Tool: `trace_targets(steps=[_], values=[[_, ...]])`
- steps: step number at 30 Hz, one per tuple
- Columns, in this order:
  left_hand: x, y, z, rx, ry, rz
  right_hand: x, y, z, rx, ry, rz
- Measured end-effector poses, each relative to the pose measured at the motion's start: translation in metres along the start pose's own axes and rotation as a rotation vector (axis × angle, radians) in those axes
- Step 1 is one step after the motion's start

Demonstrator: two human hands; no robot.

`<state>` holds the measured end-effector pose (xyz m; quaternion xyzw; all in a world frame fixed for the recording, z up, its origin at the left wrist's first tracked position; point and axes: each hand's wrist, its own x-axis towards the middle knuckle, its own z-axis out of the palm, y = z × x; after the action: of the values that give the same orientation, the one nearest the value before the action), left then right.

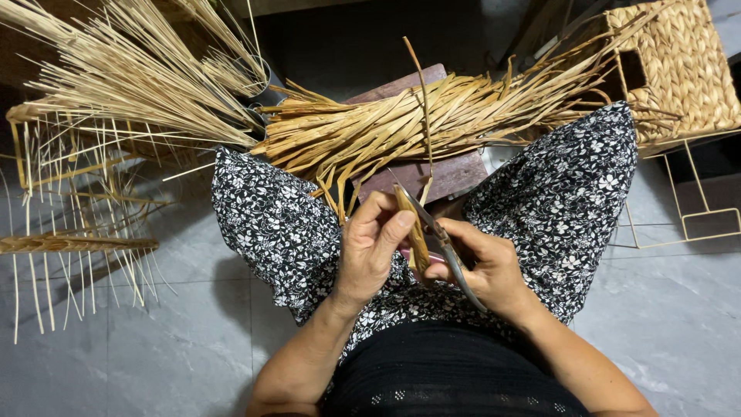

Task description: The person sits on the floor with a bundle of dried palm leaves across their lap and trims the leaflets with scissors. They sort through the bundle, cut off unwanted strips, and set trimmed pieces aside while holding the remaining bundle steady.

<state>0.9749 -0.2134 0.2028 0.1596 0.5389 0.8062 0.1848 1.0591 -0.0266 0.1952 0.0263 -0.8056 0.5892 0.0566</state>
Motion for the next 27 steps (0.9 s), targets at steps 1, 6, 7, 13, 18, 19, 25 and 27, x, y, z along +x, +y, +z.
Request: trace_targets(steps=[1, 6, 7, 13, 18, 19, 25, 27], values=[[0.002, 0.002, -0.001, -0.017, -0.003, 0.02, 0.0, 0.003, 0.001, -0.012, 0.001, -0.001], [0.015, 0.027, -0.018, -0.041, 0.072, 0.119, 0.008, 0.02, -0.013, -0.061, 0.073, -0.041], [0.017, 0.034, -0.024, -0.084, 0.089, 0.118, 0.009, 0.023, -0.019, 0.034, 0.117, 0.018], [0.025, 0.062, -0.064, -0.701, 0.151, 0.046, 0.028, 0.039, -0.055, 0.276, 0.317, 0.197], [0.051, 0.002, -0.092, -0.792, 0.177, -0.008, 0.05, 0.068, -0.046, 0.156, 0.221, 0.322], [0.062, -0.017, -0.098, -0.811, 0.212, -0.044, 0.055, 0.077, -0.038, 0.218, 0.158, 0.305], [0.101, -0.119, -0.118, -0.525, 0.7, -0.264, 0.072, 0.132, 0.023, 0.001, -0.111, 0.229], [0.106, -0.142, -0.126, -0.478, 0.755, -0.282, 0.072, 0.143, 0.029, -0.186, -0.122, 0.323]])
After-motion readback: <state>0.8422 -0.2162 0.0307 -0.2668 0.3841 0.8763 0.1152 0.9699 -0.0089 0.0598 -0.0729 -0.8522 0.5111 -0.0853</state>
